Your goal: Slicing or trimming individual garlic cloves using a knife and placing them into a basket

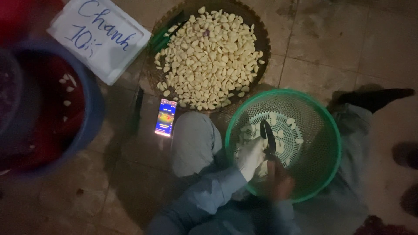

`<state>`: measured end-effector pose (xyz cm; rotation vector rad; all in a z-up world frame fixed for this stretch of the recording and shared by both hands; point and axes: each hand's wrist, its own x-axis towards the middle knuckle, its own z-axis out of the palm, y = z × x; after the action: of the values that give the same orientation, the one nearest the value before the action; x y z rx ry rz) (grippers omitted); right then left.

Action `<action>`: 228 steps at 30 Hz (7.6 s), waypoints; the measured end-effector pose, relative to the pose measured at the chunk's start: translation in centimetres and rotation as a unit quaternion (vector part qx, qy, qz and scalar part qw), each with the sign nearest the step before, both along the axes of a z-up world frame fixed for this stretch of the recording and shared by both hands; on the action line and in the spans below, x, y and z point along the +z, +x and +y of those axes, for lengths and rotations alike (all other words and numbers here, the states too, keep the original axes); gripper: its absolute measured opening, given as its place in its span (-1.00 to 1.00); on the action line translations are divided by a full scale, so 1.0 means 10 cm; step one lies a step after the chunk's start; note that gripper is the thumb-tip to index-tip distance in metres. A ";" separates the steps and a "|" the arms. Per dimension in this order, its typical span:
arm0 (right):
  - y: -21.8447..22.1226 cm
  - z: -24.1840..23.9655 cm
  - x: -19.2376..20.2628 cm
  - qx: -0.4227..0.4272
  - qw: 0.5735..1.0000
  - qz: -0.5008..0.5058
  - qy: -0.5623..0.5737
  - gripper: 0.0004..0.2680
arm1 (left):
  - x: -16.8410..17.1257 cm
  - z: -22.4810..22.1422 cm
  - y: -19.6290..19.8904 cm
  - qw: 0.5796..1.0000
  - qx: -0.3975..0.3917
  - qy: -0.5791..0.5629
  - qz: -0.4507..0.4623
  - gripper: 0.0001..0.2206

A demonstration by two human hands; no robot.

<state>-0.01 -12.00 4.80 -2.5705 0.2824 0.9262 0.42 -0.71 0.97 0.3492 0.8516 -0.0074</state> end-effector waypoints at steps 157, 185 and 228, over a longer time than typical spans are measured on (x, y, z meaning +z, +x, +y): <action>-0.57 -0.76 -0.78 -0.009 0.987 -0.051 0.155 -0.76 | -0.38 0.10 -0.32 0.985 -0.028 -0.155 -0.064 -0.60; -0.22 -0.43 -0.45 0.161 0.984 0.080 0.021 -0.72 | 0.01 0.14 -0.03 0.994 0.049 -0.074 0.064 -0.57; -0.08 -0.48 -0.60 0.161 0.954 -0.235 0.094 -0.74 | -0.06 0.04 0.07 0.997 -0.073 -0.015 -0.011 -0.59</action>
<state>-0.81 -16.81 -1.19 -2.5979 -0.3501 0.3855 1.10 -0.35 0.33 0.3820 0.8020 -0.1505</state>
